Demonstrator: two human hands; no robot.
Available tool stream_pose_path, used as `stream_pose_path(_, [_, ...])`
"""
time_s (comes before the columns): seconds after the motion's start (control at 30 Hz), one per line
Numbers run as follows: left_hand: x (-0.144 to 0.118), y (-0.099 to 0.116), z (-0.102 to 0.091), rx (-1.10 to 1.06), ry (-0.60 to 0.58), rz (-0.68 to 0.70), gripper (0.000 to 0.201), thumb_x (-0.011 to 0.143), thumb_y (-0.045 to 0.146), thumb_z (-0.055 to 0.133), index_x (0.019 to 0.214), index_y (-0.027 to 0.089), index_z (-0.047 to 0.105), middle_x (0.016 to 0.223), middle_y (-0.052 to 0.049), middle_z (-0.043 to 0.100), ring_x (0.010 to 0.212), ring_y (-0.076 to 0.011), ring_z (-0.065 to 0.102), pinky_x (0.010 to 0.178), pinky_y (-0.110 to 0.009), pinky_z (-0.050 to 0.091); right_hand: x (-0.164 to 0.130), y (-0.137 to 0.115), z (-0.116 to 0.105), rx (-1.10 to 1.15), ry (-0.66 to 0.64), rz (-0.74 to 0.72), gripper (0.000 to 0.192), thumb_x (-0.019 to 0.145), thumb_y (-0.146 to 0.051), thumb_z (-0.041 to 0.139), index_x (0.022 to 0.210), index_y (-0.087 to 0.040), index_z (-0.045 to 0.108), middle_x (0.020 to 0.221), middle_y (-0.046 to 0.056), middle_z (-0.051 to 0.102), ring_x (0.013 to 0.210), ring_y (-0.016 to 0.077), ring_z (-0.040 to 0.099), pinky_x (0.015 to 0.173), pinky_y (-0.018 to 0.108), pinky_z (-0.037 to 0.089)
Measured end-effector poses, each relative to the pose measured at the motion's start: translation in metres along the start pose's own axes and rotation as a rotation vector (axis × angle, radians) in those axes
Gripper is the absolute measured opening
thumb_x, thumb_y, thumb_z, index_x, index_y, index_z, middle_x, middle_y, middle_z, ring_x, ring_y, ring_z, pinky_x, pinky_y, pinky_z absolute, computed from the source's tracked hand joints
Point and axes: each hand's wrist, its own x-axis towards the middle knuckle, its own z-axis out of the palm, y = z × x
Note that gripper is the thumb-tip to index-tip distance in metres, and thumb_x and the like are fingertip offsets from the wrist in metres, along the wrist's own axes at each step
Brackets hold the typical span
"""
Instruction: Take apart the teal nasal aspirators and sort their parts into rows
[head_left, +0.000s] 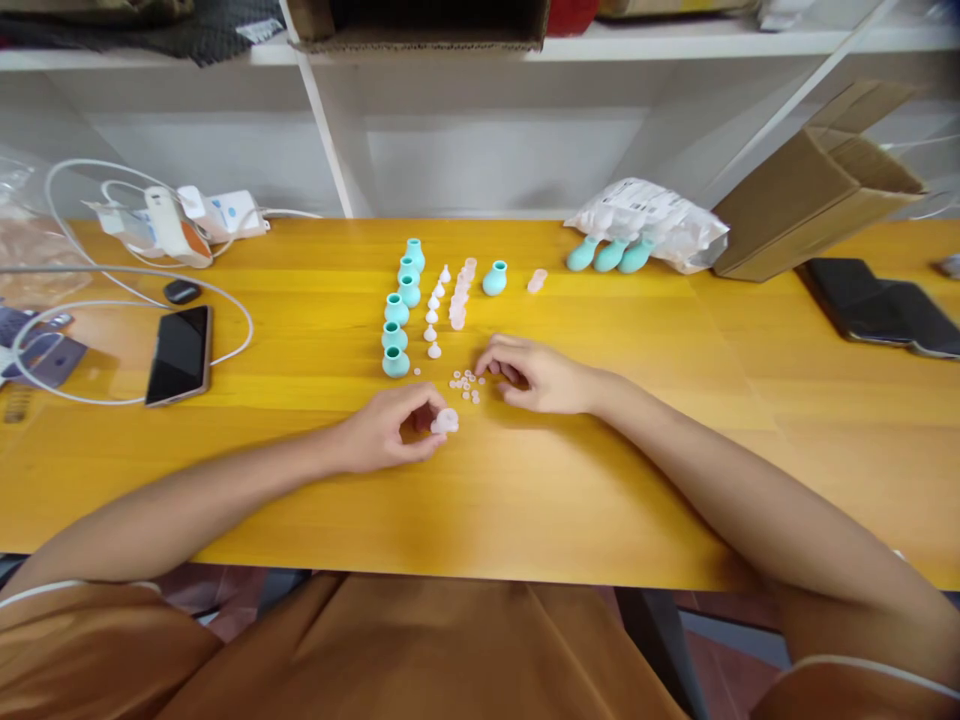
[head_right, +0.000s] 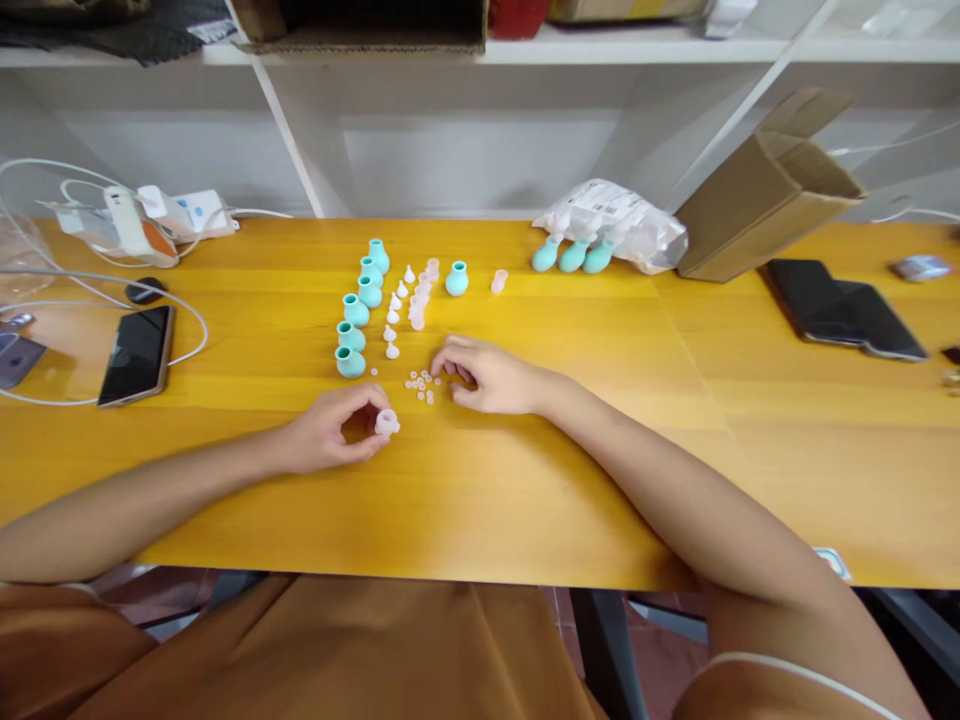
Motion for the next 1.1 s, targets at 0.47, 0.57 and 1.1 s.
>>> stream_pose_path(0.47, [0.003,0.001,0.001,0.110,0.045,-0.011,0.012,0.105,0.032,0.066,0.104,0.020,0.066,0.090,0.001,0.064,0.074,-0.0127,0.060,0.068,-0.026,0.049,-0.001,0.001,0.010,0.018,0.123,-0.041,0.007,0.101,-0.015,0.068,0.103,-0.022,0.068,0.088,0.000,0.060,0.069,0.0140,0.056,0.064,0.027,0.047])
stream_pose_path(0.57, [0.004,0.001,0.001,0.118,0.043,-0.014,0.013,0.105,0.033,0.064,0.105,0.020,0.067,0.089,0.001,0.064,0.074,-0.0128,0.060,0.068,-0.025,0.049,-0.001,0.000,0.010,0.021,0.127,-0.044,0.005,0.103,-0.017,0.068,0.101,-0.022,0.067,0.087,0.000,0.061,0.067,0.0136,0.055,0.063,0.026,0.046])
stream_pose_path(1.1, [0.000,-0.002,0.004,0.215,-0.008,0.024,0.010,0.105,0.027,0.063,0.110,0.020,0.067,0.087,0.001,0.065,0.074,-0.0135,0.061,0.070,-0.026,0.048,-0.003,0.001,0.014,-0.102,0.131,-0.050,0.012,0.101,-0.017,0.067,0.111,-0.022,0.070,0.088,0.001,0.063,0.068,0.0153,0.058,0.065,0.029,0.049])
